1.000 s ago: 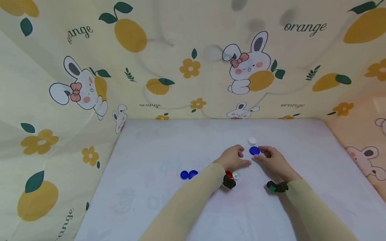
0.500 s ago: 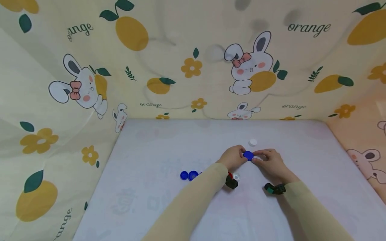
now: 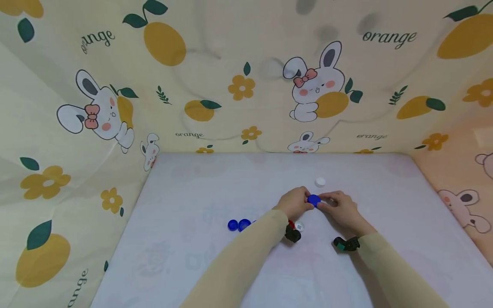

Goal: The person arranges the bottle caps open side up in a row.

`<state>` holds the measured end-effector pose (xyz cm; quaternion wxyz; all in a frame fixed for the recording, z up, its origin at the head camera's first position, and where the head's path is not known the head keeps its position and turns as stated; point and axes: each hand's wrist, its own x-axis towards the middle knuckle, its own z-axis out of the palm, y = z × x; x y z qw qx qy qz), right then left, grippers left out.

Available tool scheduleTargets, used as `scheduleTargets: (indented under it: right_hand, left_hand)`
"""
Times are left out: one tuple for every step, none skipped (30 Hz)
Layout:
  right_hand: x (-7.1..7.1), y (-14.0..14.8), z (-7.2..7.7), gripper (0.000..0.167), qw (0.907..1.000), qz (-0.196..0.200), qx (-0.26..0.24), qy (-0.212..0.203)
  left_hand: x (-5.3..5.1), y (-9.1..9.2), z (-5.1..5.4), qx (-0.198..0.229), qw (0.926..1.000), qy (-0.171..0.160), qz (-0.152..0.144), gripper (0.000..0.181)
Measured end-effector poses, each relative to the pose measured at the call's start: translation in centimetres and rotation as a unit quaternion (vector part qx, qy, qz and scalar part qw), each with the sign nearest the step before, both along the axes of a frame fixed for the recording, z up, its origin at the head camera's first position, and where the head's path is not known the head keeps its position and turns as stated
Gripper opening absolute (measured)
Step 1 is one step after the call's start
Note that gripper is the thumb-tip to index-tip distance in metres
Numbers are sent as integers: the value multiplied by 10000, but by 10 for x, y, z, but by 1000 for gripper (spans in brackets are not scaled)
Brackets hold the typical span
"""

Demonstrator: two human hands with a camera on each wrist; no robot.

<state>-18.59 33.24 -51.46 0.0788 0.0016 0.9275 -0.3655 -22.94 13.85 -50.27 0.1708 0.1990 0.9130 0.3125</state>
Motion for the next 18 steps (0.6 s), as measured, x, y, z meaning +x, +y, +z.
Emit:
scheduleTargets:
  right_hand:
    - [1,0,1,52,9999,12,-128,-77]
    - [1,1,2,54,9996,25,-252,-152]
    - [1,1,3,55,9990,23,-376,-237]
    - [1,0,4,56,9983,33,-485,-328]
    - [1,-2,5,57,9975,40,-584,-404]
    - [0,-4,6,59,9969,46,-635,-454]
    - [0,-6,7,60,9966,45,-667,-474]
    - [0,-8,8,61,9966,43,-668,-480]
    - [0,-10,9,61,9965,31,-678,-480]
    - [0,-13,10,60,9966,23,-684,-467]
    - [0,-15,12,60,9967,25,-688,-440]
    - [1,-18,13,59,9969,30,-680,-406]
    - [2,-21,15,57,9969,42,-684,-376]
    - [4,-24,17,57,9970,81,-695,-328]
    - [5,-28,19,55,9970,85,-711,-301]
    - [7,-31,21,54,9970,105,-714,-268]
    - [9,-34,22,53,9972,130,-708,-224]
    - [10,-37,24,52,9973,162,-690,-184]
  left_hand:
    - [0,0,1,18,10000,-20,-35,31]
    - [0,0,3,55,9999,-51,-66,31]
    - [-1,-1,4,90,9999,-94,-89,30]
    - [-1,-3,6,132,9998,-137,-80,30]
    - [-1,-5,7,178,9997,-164,-71,30]
    - [-1,-7,10,209,9996,-185,-69,30]
    - [-1,-10,12,251,9995,-202,-62,29]
    - [-1,-12,13,278,9994,-198,-64,29]
    - [0,-14,15,314,9993,-192,-57,29]
    - [0,-17,18,354,9992,-173,-56,29]
    - [1,-20,19,387,9991,-150,-59,29]
    - [2,-23,21,426,9990,-126,-67,28]
    - [2,-26,23,470,9988,-90,-75,28]
    - [3,-30,25,489,9987,-70,-86,27]
    - [5,-34,27,512,9986,-61,-94,26]
    - [6,-38,29,498,9987,-9,-136,26]
    - [7,-42,30,474,9987,43,-178,26]
    - [9,-46,32,457,9987,86,-214,27]
